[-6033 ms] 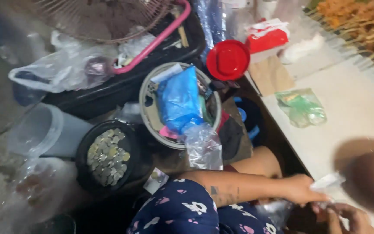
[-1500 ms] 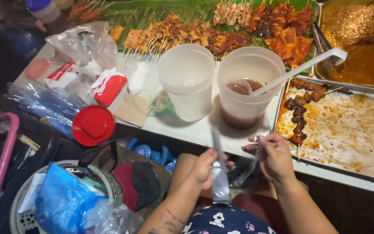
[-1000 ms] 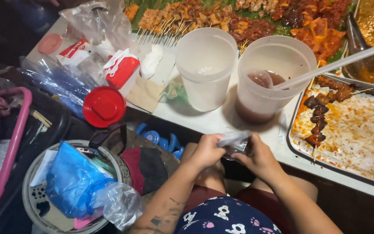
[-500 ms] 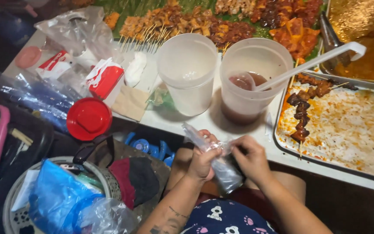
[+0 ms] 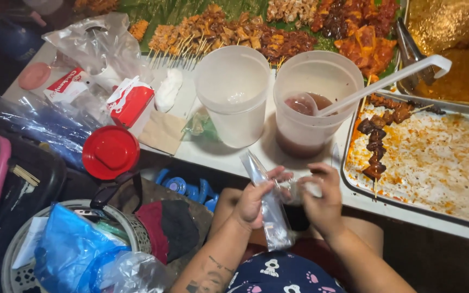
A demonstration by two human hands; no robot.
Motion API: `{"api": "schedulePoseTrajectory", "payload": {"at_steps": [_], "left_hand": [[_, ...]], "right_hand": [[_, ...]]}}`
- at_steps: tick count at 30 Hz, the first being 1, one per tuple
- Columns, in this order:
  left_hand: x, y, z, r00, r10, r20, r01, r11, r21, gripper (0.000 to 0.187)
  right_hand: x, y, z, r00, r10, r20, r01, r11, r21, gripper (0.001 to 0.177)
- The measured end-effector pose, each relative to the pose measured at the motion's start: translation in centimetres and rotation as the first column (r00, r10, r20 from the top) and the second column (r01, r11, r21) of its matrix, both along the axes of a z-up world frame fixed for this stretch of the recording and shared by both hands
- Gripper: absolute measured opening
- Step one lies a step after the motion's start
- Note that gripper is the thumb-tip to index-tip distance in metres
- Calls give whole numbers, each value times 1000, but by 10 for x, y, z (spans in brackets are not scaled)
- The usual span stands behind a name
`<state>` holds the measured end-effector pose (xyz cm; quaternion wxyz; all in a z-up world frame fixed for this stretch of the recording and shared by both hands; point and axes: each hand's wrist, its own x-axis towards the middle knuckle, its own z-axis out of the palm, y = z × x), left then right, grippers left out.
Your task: The person packages street food by using a ladle to pour a sauce into small plastic bags, then twisting and knotting the bags to seal them.
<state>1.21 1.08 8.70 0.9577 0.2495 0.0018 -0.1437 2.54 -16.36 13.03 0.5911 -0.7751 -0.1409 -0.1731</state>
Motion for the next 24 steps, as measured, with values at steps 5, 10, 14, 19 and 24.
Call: {"api": "schedulePoseTrajectory", "payload": {"at_steps": [5, 10, 14, 19, 24], "left_hand": [[11, 2, -14, 975, 179, -128, -125, 928, 350, 35], [27, 25, -41, 796, 591, -134, -415, 693, 590, 50], [21, 17, 14, 779, 580, -240, -388, 745, 543, 44], [17, 16, 15, 789, 585, -189, -413, 731, 543, 41], [15, 23, 2, 802, 584, -129, -422, 705, 570, 34]], "right_hand": [[18, -6, 21, 956, 232, -182, -289, 623, -727, 11], [90, -82, 14, 976, -184, 116, 196, 975, -101, 30], [137, -66, 129, 946, -325, -12, 324, 945, -42, 72], [187, -37, 156, 906, 283, 315, 168, 442, -881, 44], [204, -5, 140, 889, 446, 103, -78, 370, -926, 40]]}}
